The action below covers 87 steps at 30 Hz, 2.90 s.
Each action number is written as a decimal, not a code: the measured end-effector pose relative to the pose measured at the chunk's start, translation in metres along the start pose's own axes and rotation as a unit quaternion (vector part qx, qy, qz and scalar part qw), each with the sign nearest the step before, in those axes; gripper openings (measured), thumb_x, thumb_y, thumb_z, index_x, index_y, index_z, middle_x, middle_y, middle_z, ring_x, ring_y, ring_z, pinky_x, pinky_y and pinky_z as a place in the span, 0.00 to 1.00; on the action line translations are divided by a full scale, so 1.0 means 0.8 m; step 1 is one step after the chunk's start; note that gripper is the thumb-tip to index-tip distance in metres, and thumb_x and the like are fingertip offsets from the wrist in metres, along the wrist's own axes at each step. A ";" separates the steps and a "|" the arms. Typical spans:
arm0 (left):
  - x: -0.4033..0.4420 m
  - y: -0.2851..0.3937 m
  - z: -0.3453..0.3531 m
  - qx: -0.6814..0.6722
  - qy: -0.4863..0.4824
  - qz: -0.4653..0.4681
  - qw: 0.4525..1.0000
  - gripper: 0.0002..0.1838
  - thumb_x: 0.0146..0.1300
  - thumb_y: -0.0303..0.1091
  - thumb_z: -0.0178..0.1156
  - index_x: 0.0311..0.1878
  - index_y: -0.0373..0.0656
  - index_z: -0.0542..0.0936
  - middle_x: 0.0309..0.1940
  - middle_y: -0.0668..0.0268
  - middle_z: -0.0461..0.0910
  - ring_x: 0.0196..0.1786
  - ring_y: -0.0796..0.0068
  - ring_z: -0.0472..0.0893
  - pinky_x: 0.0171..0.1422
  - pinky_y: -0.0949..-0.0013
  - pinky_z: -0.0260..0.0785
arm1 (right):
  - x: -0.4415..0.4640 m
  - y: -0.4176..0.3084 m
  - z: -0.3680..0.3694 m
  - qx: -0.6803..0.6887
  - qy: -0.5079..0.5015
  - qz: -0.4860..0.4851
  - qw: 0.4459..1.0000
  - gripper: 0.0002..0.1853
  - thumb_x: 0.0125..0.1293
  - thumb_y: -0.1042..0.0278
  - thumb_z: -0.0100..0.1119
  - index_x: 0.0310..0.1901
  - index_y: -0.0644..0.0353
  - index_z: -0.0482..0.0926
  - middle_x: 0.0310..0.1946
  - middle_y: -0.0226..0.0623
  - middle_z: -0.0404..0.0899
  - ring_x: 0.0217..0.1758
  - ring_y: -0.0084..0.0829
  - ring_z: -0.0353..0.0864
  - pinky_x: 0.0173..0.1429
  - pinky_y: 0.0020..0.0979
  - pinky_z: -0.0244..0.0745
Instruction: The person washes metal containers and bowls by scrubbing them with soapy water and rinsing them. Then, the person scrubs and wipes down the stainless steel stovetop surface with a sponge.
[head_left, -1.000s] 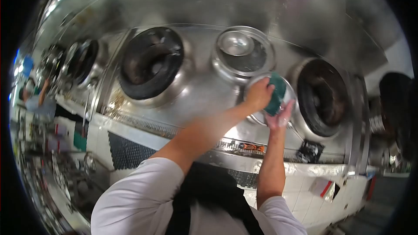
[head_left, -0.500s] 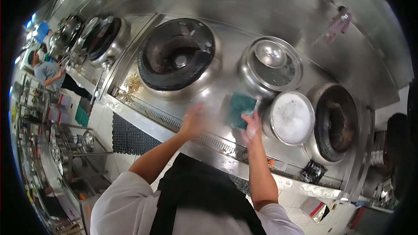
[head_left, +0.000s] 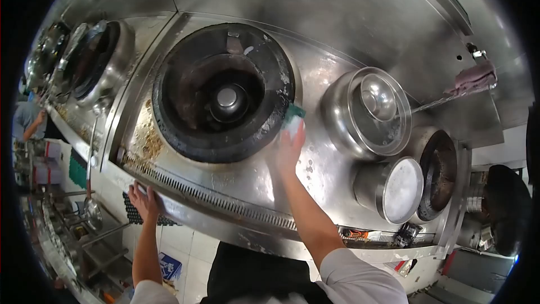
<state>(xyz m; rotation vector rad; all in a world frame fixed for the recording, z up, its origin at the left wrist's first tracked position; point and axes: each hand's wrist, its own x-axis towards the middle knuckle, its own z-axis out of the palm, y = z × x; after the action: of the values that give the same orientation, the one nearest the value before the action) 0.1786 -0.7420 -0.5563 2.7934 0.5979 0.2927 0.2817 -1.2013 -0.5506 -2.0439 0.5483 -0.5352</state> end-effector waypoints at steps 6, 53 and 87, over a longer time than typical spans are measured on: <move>0.004 0.013 0.006 0.021 0.026 0.026 0.999 0.29 0.68 0.46 0.45 0.70 0.47 0.58 0.71 0.49 0.48 0.73 0.43 0.43 0.74 0.48 0.34 | 0.182 0.005 0.007 0.152 -0.092 -0.029 0.984 0.20 0.67 0.64 0.50 0.57 0.67 0.70 0.53 0.43 0.75 0.52 0.34 0.75 0.57 0.31 0.69; 0.107 0.010 -0.045 -0.091 -0.101 0.034 0.990 0.22 0.44 0.31 0.58 0.47 0.36 0.77 0.52 0.57 0.73 0.68 0.52 0.58 0.74 0.43 0.37 | 0.283 -0.364 0.498 -0.294 -0.701 -0.296 0.578 0.13 0.56 0.75 0.59 0.44 0.60 0.81 0.43 0.39 0.81 0.45 0.31 0.77 0.55 0.33 0.71; 0.088 -0.015 -0.038 -0.137 -0.033 0.087 0.986 0.07 0.44 0.33 0.59 0.24 0.39 0.79 0.34 0.59 0.77 0.61 0.59 0.67 0.73 0.46 0.45 | 0.038 -0.375 0.465 -0.369 -0.643 -0.532 0.409 0.08 0.56 0.69 0.53 0.33 0.51 0.83 0.33 0.45 0.79 0.37 0.41 0.78 0.46 0.38 0.74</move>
<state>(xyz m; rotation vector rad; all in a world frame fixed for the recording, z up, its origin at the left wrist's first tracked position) 0.2296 -0.6947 -0.5211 2.5796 0.2743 0.2919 0.5676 -0.8272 -0.4654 -2.5626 -1.8940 0.9412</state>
